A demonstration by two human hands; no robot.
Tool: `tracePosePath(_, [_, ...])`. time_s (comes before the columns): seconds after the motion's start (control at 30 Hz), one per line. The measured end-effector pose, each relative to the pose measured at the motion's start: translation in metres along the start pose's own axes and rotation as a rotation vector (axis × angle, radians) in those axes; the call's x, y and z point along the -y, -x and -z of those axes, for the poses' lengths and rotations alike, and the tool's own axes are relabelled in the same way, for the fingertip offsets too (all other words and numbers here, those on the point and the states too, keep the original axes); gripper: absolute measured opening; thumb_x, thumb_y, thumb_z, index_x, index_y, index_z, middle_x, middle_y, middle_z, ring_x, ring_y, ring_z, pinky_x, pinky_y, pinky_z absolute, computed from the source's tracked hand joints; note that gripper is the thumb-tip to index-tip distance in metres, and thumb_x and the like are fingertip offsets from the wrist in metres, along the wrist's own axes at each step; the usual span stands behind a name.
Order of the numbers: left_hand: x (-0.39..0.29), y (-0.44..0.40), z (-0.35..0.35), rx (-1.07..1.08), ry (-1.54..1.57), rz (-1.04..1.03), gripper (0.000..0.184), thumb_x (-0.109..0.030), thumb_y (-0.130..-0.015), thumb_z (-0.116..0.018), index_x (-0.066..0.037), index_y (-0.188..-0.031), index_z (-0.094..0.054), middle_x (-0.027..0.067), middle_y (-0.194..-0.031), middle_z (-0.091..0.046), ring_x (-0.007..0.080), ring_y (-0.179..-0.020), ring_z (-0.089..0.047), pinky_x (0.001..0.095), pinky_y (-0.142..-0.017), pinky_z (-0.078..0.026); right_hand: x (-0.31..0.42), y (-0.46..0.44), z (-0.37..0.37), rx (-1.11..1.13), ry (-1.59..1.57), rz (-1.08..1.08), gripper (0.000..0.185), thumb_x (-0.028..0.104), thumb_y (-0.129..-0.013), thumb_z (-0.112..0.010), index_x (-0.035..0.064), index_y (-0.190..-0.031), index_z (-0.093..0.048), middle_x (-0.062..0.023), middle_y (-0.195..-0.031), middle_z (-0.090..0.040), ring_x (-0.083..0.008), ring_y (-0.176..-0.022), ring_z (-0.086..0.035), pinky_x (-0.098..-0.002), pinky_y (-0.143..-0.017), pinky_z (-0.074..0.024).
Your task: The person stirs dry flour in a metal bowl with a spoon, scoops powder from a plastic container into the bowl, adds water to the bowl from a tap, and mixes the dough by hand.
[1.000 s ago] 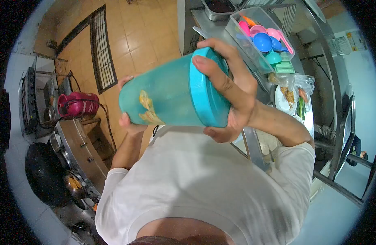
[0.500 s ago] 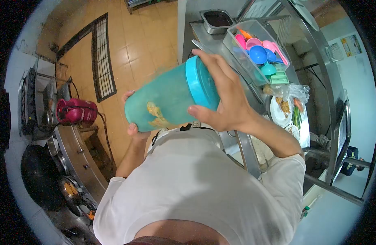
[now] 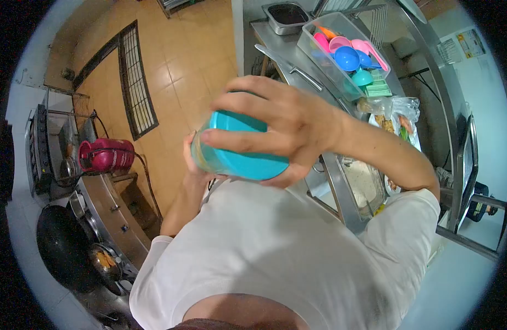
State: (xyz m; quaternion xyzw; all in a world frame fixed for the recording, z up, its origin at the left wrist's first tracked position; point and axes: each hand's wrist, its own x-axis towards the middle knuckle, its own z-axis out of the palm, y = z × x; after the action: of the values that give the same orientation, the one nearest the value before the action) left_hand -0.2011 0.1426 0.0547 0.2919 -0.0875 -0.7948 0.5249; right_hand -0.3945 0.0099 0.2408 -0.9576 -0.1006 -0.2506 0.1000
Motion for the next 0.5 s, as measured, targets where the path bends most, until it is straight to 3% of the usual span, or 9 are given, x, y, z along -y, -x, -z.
tracePosePath(0.07, [-0.009,-0.002,-0.007,-0.044,0.011,0.066,0.077,-0.067,-0.082,-0.029,-0.008,-0.125,-0.053,0.0157,-0.089,-0.064,0.0267,-0.044,-0.052,0.0318,-0.026,-0.032,-0.008,0.009,-0.007,-0.040,0.050,0.085,0.058,0.048,-0.074,-0.060,0.0108,-0.119,-0.061,-0.0241,-0.117,-0.052,-0.0437,-0.095,-0.057,-0.0485,-0.073,-0.0544])
tracePosePath(0.17, [-0.012,-0.010,-0.001,0.021,0.008,0.137,0.077,-0.068,-0.081,-0.029,-0.009,-0.124,-0.054,0.0148,-0.088,-0.064,0.0262,-0.047,-0.054,0.0318,-0.028,-0.035,-0.005,0.018,-0.008,-0.052,0.063,0.093,0.057,0.048,-0.074,-0.061,0.0139,-0.119,-0.060,-0.0226,-0.120,-0.052,-0.0447,-0.097,-0.056,-0.0484,-0.075,-0.0546])
tracePosePath(0.27, [-0.007,-0.021,-0.002,0.036,0.038,0.150,0.079,-0.069,-0.081,-0.030,-0.008,-0.125,-0.053,0.0149,-0.089,-0.065,0.0263,-0.049,-0.056,0.0323,-0.028,-0.036,0.002,0.030,-0.004,-0.052,0.038,-0.055,0.056,0.048,-0.074,-0.060,0.0152,-0.120,-0.060,-0.0222,-0.121,-0.052,-0.0452,-0.099,-0.055,-0.0495,-0.077,-0.0540])
tracePosePath(0.37, [0.002,-0.040,0.005,0.214,0.038,0.213,0.080,-0.069,-0.080,-0.032,-0.006,-0.126,-0.052,0.0151,-0.092,-0.065,0.0267,-0.053,-0.060,0.0326,-0.030,-0.039,0.018,0.047,0.000,-0.044,0.076,-0.215,0.060,0.050,-0.073,-0.061,0.0132,-0.121,-0.059,-0.0230,-0.122,-0.051,-0.0453,-0.102,-0.055,-0.0515,-0.081,-0.0520])
tracePosePath(0.5, [0.024,-0.069,-0.010,0.074,-0.043,0.125,0.081,-0.067,-0.080,-0.034,-0.004,-0.128,-0.051,0.0153,-0.098,-0.065,0.0278,-0.064,-0.064,0.0326,-0.036,-0.045,0.039,0.084,-0.007,-0.177,0.101,-0.586,0.077,0.043,-0.061,-0.070,0.0088,-0.128,-0.056,-0.0235,-0.123,-0.049,-0.0430,-0.105,-0.052,-0.0513,-0.087,-0.0476])
